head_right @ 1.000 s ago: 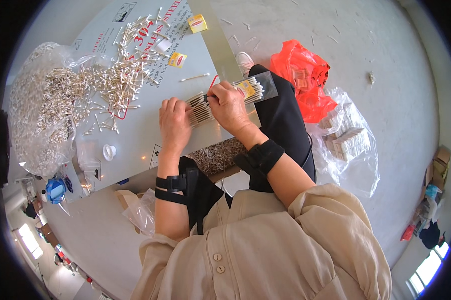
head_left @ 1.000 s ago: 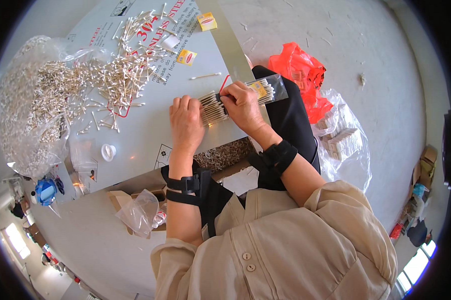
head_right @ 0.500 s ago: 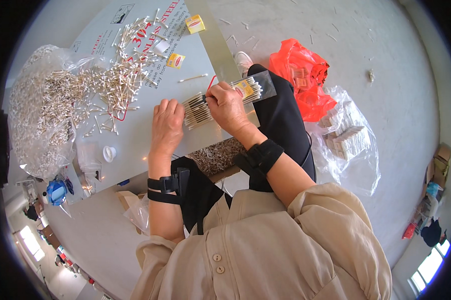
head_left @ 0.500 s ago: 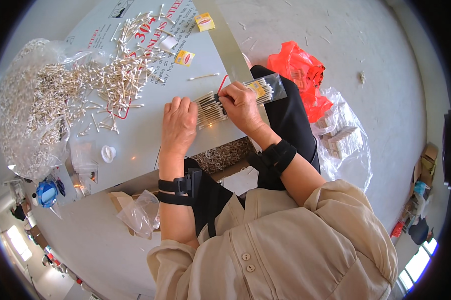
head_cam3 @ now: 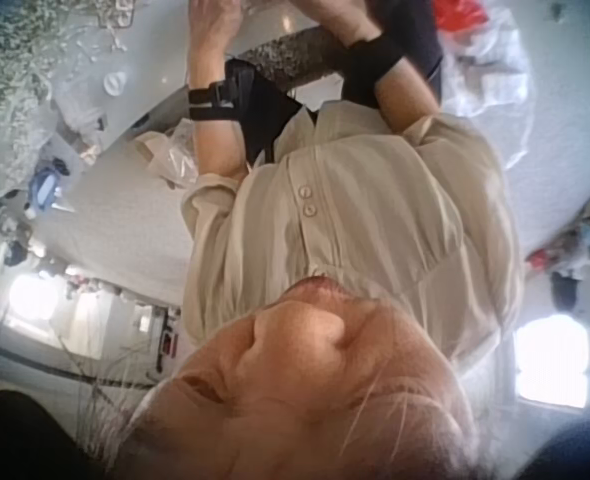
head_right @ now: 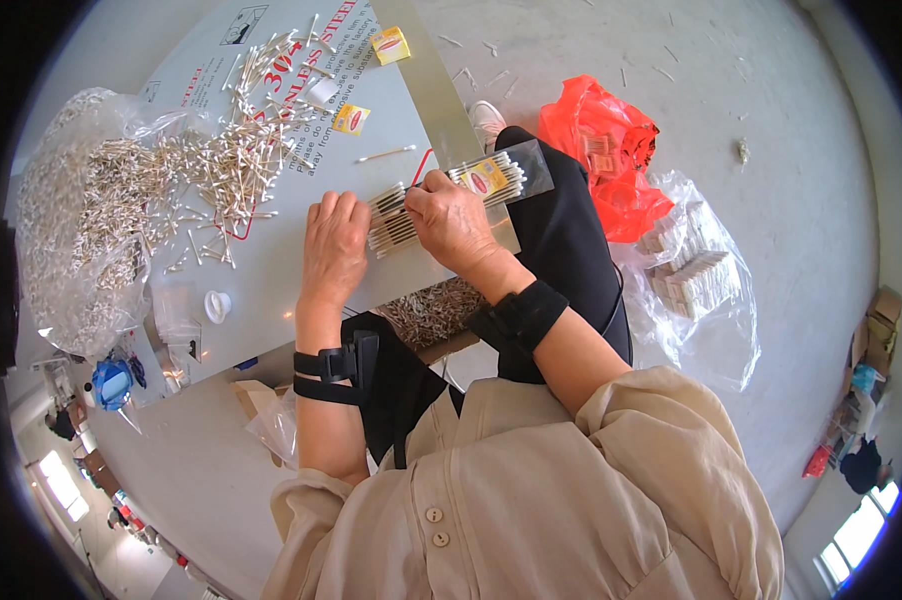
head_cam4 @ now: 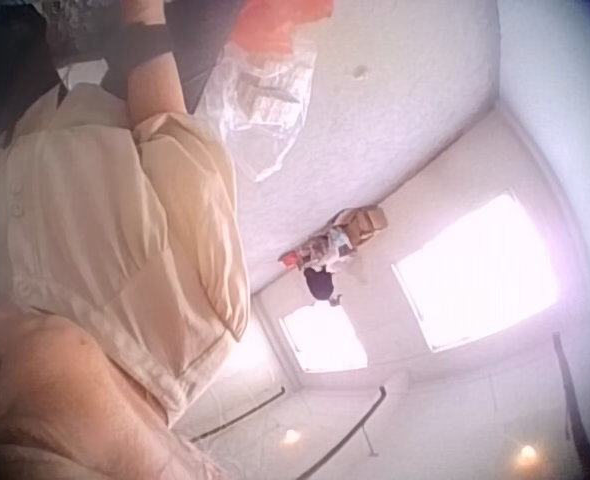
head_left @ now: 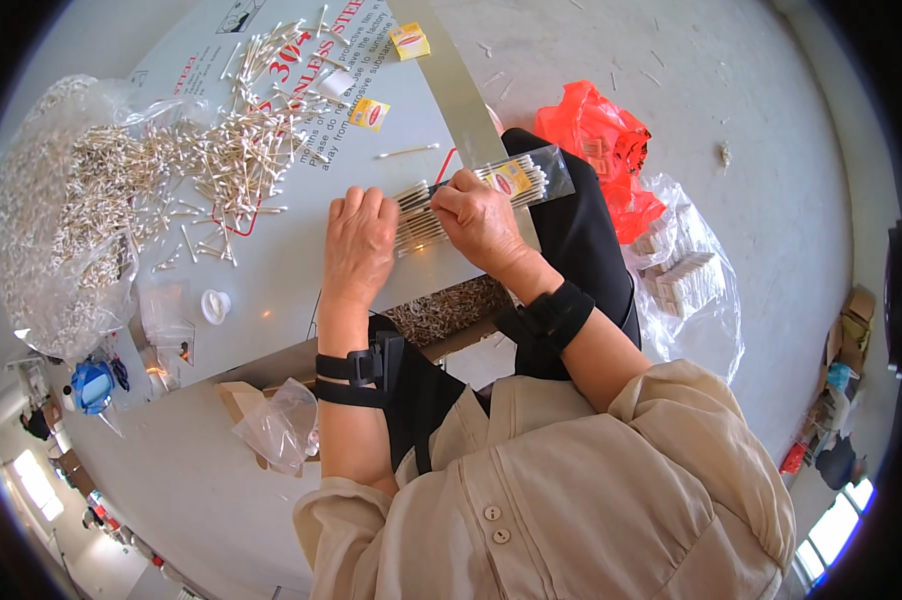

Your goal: Manually sorting and packing medical or personal care swabs into plastic sleeves.

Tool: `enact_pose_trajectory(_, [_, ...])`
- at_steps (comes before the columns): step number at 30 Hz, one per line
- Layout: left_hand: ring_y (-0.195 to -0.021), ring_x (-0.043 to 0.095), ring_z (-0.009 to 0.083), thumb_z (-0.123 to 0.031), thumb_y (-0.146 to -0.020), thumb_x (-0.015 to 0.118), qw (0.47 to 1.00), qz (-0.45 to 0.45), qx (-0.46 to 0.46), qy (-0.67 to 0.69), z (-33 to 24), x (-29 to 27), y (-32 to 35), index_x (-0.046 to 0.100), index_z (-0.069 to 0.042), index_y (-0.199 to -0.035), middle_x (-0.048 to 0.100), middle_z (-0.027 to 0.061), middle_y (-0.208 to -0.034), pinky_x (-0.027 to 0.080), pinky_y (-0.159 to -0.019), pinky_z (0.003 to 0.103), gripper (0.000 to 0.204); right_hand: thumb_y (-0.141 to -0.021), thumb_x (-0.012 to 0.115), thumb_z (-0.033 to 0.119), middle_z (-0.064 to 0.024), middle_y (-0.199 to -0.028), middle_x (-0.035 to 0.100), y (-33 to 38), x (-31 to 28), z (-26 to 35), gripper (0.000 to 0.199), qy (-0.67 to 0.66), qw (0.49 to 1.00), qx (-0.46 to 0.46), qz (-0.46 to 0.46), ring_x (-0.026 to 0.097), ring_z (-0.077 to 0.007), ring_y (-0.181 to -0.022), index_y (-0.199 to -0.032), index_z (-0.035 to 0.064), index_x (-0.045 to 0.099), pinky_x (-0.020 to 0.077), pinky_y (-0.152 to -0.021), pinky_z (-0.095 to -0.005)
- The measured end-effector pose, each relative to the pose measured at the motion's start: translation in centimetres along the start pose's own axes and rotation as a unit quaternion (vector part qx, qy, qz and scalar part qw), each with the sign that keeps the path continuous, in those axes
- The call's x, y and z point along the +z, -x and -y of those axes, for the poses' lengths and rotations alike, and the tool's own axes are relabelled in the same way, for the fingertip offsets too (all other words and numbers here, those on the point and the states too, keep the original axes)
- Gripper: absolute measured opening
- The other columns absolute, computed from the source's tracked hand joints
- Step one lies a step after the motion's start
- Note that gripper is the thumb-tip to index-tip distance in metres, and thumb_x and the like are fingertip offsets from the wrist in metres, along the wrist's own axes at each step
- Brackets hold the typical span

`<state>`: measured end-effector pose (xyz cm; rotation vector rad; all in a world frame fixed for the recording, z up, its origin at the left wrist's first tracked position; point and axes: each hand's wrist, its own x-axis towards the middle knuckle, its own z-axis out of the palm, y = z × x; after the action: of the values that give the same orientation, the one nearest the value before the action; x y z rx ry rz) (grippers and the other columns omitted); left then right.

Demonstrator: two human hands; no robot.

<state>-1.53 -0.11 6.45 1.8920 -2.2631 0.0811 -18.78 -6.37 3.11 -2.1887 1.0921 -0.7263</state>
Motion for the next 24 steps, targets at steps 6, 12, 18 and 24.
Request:
enact_pose_trajectory(6, [-0.087, 0.051, 0.024, -0.003, -0.076, 0.055, 1.0, -0.009, 0.009, 0.012, -0.4, 0.8, -0.6, 0.051, -0.008, -0.076, 0.051, 0.0059, -0.082, 0.041, -0.076, 0.036, 0.006, -0.079, 0.066, 0.007, -0.0085, -0.083, 0.059, 0.0, 0.0, 0.0, 0.003, 0.003, 1.0, -0.003, 0.009, 0.063, -0.0306, -0.076, -0.08, 0.0077, 0.068, 0.051, -0.065, -0.039])
enact_pose_trajectory(12, [-0.107, 0.053, 0.0277, -0.009, -0.088, 0.056, 0.97, -0.099, -0.138, 0.176, -1.1, 2.1, 0.4, 0.058, -0.003, -0.107, 0.057, 0.0109, -0.108, 0.042, -0.094, 0.041, 0.021, -0.088, 0.061, 0.006, -0.0097, -0.092, 0.062, -0.2, -0.2, 0.3, 0.008, -0.17, 0.977, 0.091, -0.088, 0.064, -0.0226, -0.081, -0.093, 0.0027, 0.067, 0.0512, -0.072, -0.0345])
enact_pose_trajectory(18, [-0.138, 0.036, 0.0274, -0.021, -0.102, 0.045, 0.689, -0.336, -0.313, 0.561, -3.7, 5.6, 1.5, 0.039, 0.002, -0.142, 0.039, 0.018, -0.146, 0.023, -0.117, 0.042, 0.046, -0.102, 0.049, 0.017, -0.0138, -0.138, 0.051, 0.5, 2.4, 0.7, 0.033, -0.428, 0.892, 0.107, -0.097, 0.046, -0.0222, -0.13, -0.129, -0.0029, 0.053, 0.0353, -0.107, -0.0316])
enact_pose_trajectory(24, [-0.142, 0.03, 0.0282, -0.021, -0.101, 0.045, 0.614, -0.364, -0.317, 0.625, -4.9, 5.7, -0.2, 0.039, 0.003, -0.141, 0.036, 0.0209, -0.149, 0.02, -0.119, 0.042, 0.047, -0.103, 0.048, 0.021, -0.0136, -0.141, 0.049, 0.6, 3.4, 0.9, 0.037, -0.45, 0.882, 0.105, -0.09, 0.044, -0.0242, -0.132, -0.131, -0.0035, 0.051, 0.0335, -0.109, -0.0326])
